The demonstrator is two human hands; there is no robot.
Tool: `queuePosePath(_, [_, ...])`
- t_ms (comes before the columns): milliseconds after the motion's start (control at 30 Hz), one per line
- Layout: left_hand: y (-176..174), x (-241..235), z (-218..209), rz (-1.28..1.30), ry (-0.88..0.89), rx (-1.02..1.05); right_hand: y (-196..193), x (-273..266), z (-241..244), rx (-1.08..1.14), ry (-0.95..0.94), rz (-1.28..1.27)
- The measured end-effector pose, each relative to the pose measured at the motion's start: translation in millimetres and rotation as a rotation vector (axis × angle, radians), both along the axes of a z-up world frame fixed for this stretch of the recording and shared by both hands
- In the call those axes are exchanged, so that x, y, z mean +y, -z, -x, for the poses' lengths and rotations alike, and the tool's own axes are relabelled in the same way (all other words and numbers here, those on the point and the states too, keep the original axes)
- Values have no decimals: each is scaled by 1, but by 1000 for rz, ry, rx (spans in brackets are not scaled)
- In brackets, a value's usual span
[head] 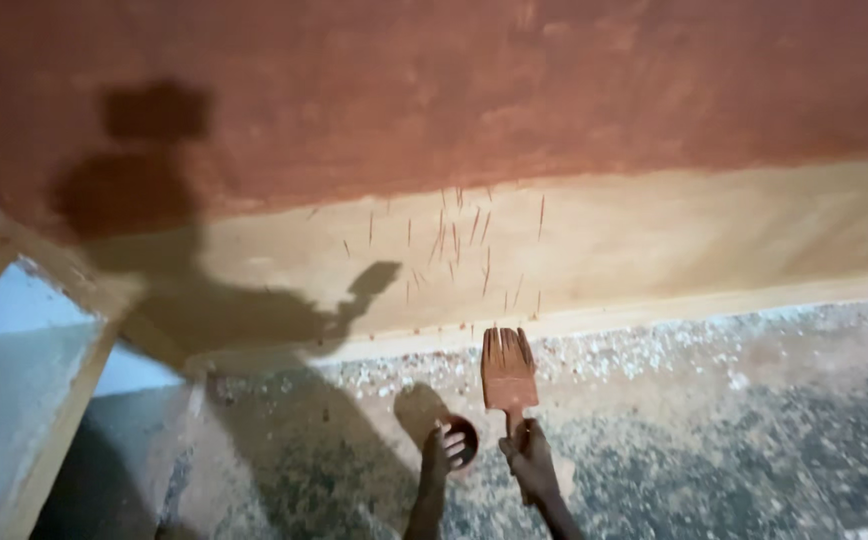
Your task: The person paints a wall with reddish-brown paint using a wide brush. They repeatedly dip the brush into a small bucket, apply paint in horizontal strokes, and occasionally use their left hand to smooth or guide the paint. The person paints around a built-in shelf containing kitchen items.
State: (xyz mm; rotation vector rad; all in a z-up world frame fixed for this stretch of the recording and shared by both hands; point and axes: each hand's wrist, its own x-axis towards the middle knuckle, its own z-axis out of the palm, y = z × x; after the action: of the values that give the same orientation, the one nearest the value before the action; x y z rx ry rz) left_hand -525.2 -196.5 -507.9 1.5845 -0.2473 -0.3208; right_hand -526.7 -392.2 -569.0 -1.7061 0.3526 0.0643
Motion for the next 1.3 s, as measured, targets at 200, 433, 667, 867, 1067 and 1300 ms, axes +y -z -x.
queuePosePath(200, [-41,45,66,-338,-530,356,32,-9,62,291,-83,-419])
queuePosePath(433, [-46,60,84,-442,-523,538,44,-16,68,630,-45,-581])
queuePosePath(667, [117,45,99,-851,15,333,199,-52,85,625,-211,-313])
queuePosePath(867, [317,21,78,-951,-360,431,378,-81,67,314,-416,-55])
queuePosePath(1067, [544,26,16,-1081,-249,-336,509,-57,3,-38,-573,442])
queuePosePath(1300, [671,58,-45,-1054,-199,-354,595,-26,-71,-355,-901,926])
